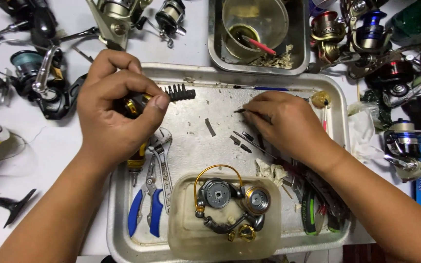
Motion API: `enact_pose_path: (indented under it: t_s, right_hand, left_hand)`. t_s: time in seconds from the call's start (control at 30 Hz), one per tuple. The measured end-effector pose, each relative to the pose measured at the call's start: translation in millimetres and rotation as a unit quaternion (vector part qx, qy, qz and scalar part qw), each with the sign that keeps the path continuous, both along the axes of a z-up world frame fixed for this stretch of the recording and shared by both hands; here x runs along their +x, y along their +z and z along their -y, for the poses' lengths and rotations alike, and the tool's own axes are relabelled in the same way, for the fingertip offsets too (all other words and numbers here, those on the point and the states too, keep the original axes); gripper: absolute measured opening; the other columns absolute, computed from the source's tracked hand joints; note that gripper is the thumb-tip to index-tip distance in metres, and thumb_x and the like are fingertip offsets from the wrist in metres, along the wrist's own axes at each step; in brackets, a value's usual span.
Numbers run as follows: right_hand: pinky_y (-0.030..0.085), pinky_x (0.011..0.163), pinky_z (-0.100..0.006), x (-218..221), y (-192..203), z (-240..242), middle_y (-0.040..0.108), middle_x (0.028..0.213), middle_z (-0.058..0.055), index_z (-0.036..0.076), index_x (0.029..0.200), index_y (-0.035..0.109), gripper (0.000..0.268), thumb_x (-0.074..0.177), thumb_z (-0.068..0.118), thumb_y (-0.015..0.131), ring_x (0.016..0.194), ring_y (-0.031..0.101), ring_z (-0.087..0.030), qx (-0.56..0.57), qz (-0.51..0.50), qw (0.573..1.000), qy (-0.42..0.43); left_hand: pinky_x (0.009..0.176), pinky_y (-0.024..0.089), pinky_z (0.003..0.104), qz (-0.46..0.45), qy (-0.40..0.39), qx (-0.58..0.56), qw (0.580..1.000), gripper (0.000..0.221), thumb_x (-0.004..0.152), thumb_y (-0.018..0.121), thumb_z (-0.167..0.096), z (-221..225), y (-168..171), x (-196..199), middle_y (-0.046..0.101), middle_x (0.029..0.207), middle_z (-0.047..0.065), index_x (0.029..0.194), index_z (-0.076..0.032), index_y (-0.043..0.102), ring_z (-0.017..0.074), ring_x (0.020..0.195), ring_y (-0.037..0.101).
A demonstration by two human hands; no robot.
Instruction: A person is disassembling a fishing reel using a multi-tool on a tray filled with parts.
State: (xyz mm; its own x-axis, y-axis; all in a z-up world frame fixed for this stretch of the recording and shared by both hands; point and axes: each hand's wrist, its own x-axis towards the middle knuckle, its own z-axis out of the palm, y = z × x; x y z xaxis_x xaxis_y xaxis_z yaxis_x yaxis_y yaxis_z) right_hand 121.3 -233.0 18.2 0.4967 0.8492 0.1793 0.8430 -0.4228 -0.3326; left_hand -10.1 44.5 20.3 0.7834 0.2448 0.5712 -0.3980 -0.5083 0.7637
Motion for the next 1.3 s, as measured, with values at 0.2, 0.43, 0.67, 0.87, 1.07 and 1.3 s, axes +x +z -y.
enact_pose_path:
  t_s: [0.2,0.43,0.67,0.87,1.07,1.3]
  right_hand:
    - [0.060,0.070,-0.044,-21.7,10.1,9.5,0.079,0.091,-0.011,0.007,0.104,0.078,0.016,0.089,0.008,0.072,0.079,0.074,-0.029,-0.084,-0.034,0.996,0.000]
    - [0.053,0.067,-0.054,-26.9,0.2,4.3,0.076,0.092,-0.013,0.014,0.109,0.073,0.027,0.085,0.008,0.062,0.085,0.070,-0.038,-0.144,-0.089,0.985,-0.039]
    - [0.052,0.060,-0.039,-21.1,2.7,10.5,0.068,0.075,-0.010,0.004,0.086,0.068,0.005,0.084,0.003,0.064,0.068,0.064,-0.025,-0.111,-0.156,0.981,-0.040]
    - [0.064,0.074,-0.025,19.2,40.0,52.0,0.081,0.093,-0.008,0.007,0.098,0.078,0.012,0.089,0.005,0.070,0.075,0.075,-0.016,-0.028,-0.326,0.909,-0.258]
    - [0.063,0.076,-0.028,43.4,19.1,81.9,0.081,0.091,-0.011,0.002,0.097,0.079,0.010,0.092,0.005,0.071,0.077,0.075,-0.016,-0.005,-0.420,0.844,-0.334]
    - [0.054,0.074,-0.023,38.6,18.2,91.1,0.082,0.089,-0.004,0.005,0.095,0.083,0.010,0.090,0.010,0.077,0.075,0.068,-0.009,-0.033,-0.411,0.839,-0.353]
  left_hand:
    - [0.089,0.046,0.036,-0.004,0.003,0.009,1.000,0.011,0.093,0.074,-0.009,-1.5,0.0,0.4,0.054,0.099,0.017,0.092,0.001,0.071,0.0265,0.103,0.054]
    - [0.087,0.046,0.036,-0.012,-0.019,0.015,1.000,0.014,0.094,0.073,-0.013,2.9,-5.0,-2.3,0.053,0.101,0.016,0.092,0.000,0.072,0.0258,0.098,0.055]
    - [0.090,0.045,0.038,-0.032,0.011,0.040,0.999,0.013,0.094,0.076,-0.009,4.6,-8.4,-4.9,0.056,0.101,0.019,0.094,0.004,0.073,0.0290,0.103,0.054]
    - [0.092,0.045,0.037,-0.053,0.012,0.032,0.998,0.011,0.092,0.078,-0.008,5.3,-10.8,-5.2,0.055,0.104,0.018,0.094,0.002,0.073,0.0264,0.102,0.055]
    - [0.093,0.045,0.036,-0.066,0.014,0.036,0.997,0.014,0.092,0.078,-0.012,6.4,-13.6,-4.7,0.055,0.106,0.018,0.095,0.001,0.074,0.0251,0.100,0.056]
    - [0.091,0.046,0.038,-0.048,0.014,0.067,0.996,0.013,0.090,0.081,-0.007,5.1,-11.8,-6.7,0.055,0.104,0.020,0.094,0.003,0.074,0.0287,0.101,0.055]
